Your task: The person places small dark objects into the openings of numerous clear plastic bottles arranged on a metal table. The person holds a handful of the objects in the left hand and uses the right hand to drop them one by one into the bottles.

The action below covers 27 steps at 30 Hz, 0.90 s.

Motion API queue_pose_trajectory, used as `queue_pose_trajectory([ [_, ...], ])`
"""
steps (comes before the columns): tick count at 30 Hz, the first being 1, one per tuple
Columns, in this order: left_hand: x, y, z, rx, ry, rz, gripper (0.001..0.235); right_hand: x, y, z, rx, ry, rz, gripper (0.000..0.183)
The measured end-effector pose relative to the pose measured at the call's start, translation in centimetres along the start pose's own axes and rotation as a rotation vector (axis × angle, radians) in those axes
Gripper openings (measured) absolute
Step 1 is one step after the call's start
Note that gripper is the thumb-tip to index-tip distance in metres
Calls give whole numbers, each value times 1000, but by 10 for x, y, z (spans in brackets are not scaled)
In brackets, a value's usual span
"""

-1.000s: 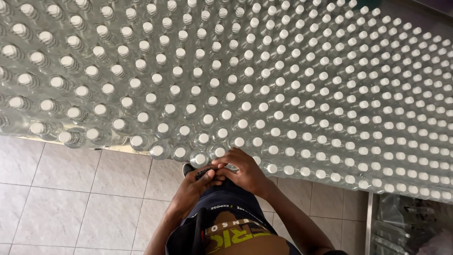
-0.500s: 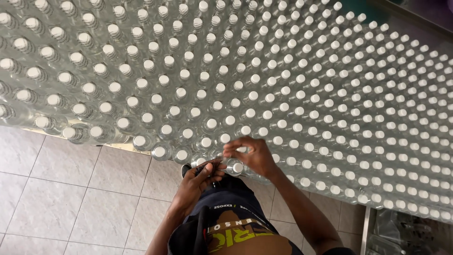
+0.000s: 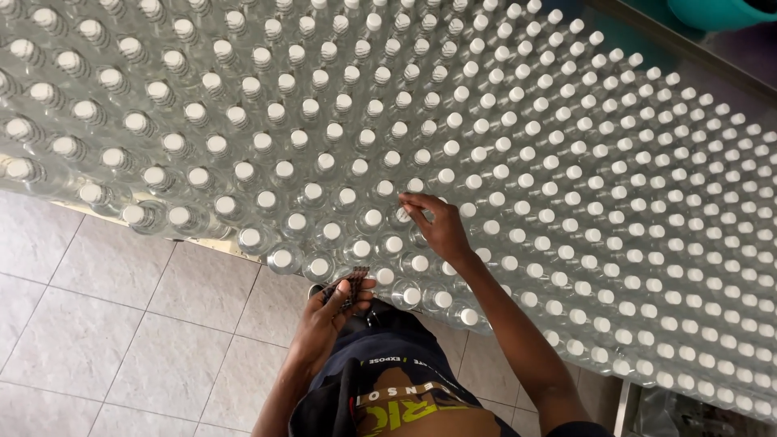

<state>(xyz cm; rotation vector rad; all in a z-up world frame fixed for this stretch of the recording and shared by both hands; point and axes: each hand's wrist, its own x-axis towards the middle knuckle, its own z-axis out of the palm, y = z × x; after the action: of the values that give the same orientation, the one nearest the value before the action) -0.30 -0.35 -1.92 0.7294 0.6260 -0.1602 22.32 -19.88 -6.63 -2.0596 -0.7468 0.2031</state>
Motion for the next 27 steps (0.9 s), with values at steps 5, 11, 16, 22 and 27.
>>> queue_pose_trajectory([
  [5,-1,-5,-2,-24,18,-8,48,-14,-4,-16,-101,-133,-11,29],
  [11,-5,-4,5,-1,5,-8,48,-16,10,-5,-239,-51,-98,29],
  [16,-6,-8,2,3,-10,8,48,-18,19,2,-316,-100,6,58],
  [22,-7,-11,3,-14,20,12,47,-13,15,9,-454,-155,-157,38],
  [27,-7,-9,3,-5,-7,2,48,-23,-41,-1,-511,-70,-292,38],
])
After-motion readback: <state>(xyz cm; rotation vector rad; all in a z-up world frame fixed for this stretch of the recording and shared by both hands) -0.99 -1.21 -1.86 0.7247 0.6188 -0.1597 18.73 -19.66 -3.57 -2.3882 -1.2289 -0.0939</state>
